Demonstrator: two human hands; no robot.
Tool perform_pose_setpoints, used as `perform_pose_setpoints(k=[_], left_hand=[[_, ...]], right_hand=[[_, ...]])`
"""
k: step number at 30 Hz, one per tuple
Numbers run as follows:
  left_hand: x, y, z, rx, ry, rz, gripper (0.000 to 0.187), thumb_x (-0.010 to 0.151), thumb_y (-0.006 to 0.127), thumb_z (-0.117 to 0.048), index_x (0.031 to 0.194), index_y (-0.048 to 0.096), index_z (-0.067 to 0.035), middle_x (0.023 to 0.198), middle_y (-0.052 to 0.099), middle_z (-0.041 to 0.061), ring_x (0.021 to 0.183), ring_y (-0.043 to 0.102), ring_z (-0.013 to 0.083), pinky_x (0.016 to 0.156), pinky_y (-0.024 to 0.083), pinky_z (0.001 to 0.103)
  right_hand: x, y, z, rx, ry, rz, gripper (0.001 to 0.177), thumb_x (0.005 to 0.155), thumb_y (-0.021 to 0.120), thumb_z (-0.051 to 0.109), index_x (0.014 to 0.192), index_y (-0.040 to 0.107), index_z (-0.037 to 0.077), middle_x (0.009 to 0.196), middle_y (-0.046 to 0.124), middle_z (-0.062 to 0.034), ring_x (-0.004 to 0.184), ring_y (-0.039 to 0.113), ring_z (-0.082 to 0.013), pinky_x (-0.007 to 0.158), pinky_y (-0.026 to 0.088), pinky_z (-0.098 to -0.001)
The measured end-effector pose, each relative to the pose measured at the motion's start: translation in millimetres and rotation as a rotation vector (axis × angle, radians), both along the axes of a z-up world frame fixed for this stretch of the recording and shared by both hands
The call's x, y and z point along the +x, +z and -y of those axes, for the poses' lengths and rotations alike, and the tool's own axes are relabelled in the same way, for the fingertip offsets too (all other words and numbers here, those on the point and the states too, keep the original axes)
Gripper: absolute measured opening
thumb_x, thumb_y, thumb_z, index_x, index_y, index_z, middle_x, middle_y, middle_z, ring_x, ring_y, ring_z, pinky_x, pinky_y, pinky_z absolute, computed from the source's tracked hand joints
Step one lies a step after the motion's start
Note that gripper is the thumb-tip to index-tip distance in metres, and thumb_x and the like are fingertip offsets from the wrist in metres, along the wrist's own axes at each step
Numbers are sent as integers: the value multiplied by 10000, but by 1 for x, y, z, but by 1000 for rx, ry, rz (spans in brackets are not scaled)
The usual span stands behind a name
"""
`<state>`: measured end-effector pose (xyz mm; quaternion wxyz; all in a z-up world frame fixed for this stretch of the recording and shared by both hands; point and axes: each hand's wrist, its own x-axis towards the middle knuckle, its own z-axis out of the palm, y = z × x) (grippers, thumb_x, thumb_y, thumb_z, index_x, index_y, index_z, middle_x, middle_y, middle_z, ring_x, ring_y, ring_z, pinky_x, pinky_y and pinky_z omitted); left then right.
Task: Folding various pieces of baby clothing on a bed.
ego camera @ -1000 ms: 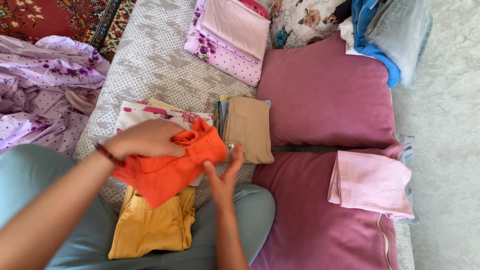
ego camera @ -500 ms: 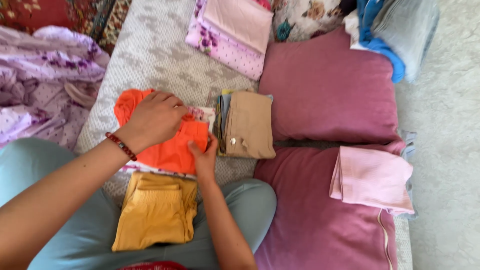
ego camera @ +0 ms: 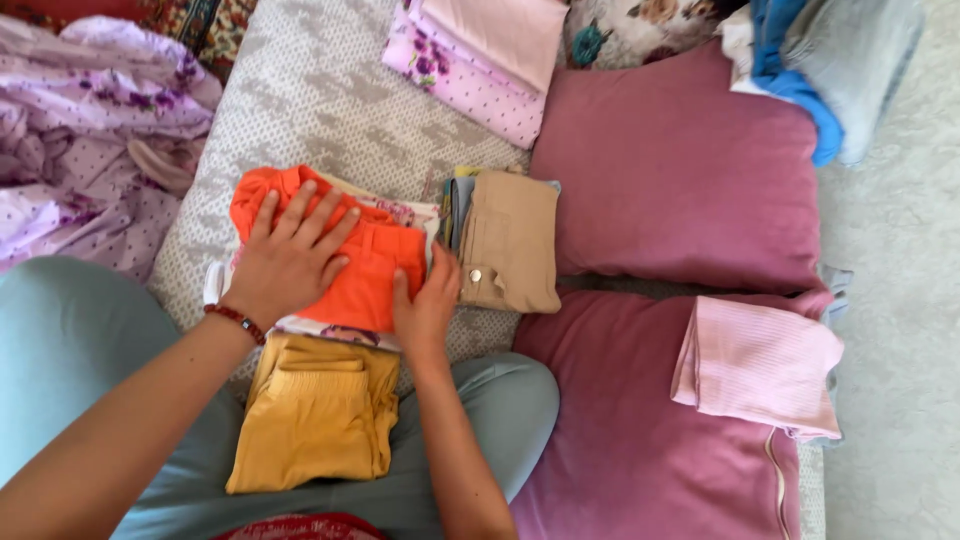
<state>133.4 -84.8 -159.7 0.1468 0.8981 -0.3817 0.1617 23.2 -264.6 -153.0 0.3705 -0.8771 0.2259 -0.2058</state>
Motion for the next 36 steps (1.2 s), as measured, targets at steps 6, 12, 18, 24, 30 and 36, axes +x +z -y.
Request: perform_pose_setpoints(k=[6, 12, 18, 24, 30, 36], left_hand=[[1, -5, -3, -65, -13, 12, 590, 991, 552, -463, 1528, 544, -219, 1646, 443, 79, 1541, 351, 301, 1255, 216, 582], [-40, 16, -25, -365, -19, 28, 419, 941, 712, -196, 1347, 630, -135, 1472, 569, 83, 1367, 498, 323, 1190, 341, 562], [-150, -18, -71, -370, 391, -476, 537, 918, 733, -320, 1339, 594, -18, 1227, 623, 213, 1118, 566, 403, 971, 471, 506], [-148, -37, -43, 72, 400, -942, 946, 794, 715, -580, 1434, 351, 14, 1109, 675, 285, 954, 707, 448, 808, 576, 517], [-145, 46, -41, -58, 200, -1244, 969, 754, 746, -496, 1454, 254, -42, 1170, 697, 273, 1060, 705, 458, 884, 589, 500], [-110, 126, -56, -529, 29, -1073, 1041, 673, 826, -528, 1377, 297, 26, 1160, 663, 294, 1009, 731, 421, 826, 574, 482]], right_hand=[[23, -14, -29, -676, 276, -61, 709, 996, 604, 446, 1539, 429, 25, 1640, 363, -193, 1549, 312, -407, 1265, 202, -574], [-38, 26, -25, -377, 268, -2, 548, 987, 677, 334, 1436, 550, 46, 1591, 428, -211, 1485, 389, -418, 1220, 271, -571], [-130, -44, -26, -726, 267, -708, 629, 961, 589, 650, 1028, 646, 27, 1020, 739, -215, 1082, 664, -423, 1110, 312, -611], [-105, -34, -58, -238, 226, -1055, 941, 944, 581, 713, 1351, 411, -118, 1139, 690, -332, 1129, 668, -401, 1169, 280, -613], [-164, 5, -34, 405, 334, -538, 583, 916, 759, 209, 1402, 469, 67, 1167, 664, -166, 1116, 662, -303, 937, 537, -399], [-137, 101, -6, 636, 201, -87, 473, 936, 723, -20, 1360, 528, 57, 994, 648, -33, 933, 623, -102, 799, 525, -259]])
